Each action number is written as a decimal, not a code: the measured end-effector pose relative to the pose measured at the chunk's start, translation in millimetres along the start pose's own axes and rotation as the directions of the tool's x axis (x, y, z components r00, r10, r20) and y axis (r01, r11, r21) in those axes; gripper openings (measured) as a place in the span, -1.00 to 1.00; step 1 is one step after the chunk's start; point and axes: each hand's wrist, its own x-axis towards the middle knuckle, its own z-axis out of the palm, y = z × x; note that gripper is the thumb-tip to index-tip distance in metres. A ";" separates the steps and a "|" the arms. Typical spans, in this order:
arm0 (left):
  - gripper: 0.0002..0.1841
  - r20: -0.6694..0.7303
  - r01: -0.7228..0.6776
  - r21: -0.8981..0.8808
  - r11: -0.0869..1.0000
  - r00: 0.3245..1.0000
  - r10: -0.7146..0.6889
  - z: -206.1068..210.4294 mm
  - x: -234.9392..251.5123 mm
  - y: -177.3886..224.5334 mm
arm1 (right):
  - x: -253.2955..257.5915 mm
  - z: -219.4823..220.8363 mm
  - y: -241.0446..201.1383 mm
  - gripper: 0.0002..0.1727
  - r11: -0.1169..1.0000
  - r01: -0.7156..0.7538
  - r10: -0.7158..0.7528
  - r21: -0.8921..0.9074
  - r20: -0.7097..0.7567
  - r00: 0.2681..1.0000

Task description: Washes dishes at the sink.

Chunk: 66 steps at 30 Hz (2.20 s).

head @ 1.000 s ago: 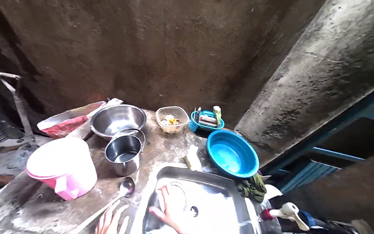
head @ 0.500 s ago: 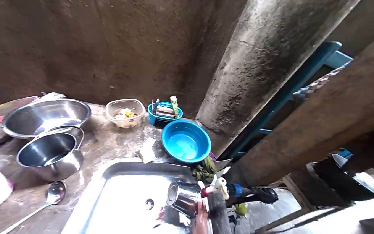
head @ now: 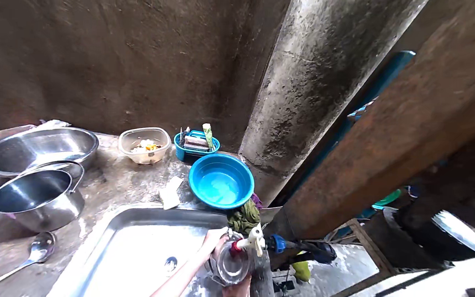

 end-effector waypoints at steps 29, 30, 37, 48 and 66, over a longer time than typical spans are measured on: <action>-0.29 -0.215 -0.028 -0.019 0.999 0.976 0.023 -28.4 -62.7 -72.9 | -24.3 -19.6 0.8 -0.42 -0.237 0.696 -0.037 -0.678 0.722 0.691; -0.31 -0.212 -0.001 -0.021 1.000 0.977 -0.004 -23.1 -58.6 -68.3 | -23.7 -20.0 -1.1 -0.52 -0.217 0.740 0.007 -0.636 0.757 0.653; -0.59 0.053 0.200 0.402 0.893 0.969 -0.240 -21.9 -50.1 -20.6 | 74.0 38.2 -39.4 -0.53 -0.161 0.379 0.258 -0.911 0.332 0.907; -0.70 -0.126 -0.028 0.012 1.000 0.992 0.029 -8.4 -54.8 -54.3 | 55.8 45.9 -4.3 -0.40 -0.700 0.511 0.518 -0.499 0.137 0.844; -0.66 -0.312 -0.157 -0.154 0.975 0.944 0.102 -23.1 -12.6 -62.1 | 57.9 55.6 19.8 -0.42 -0.476 0.556 0.380 -0.681 0.411 0.829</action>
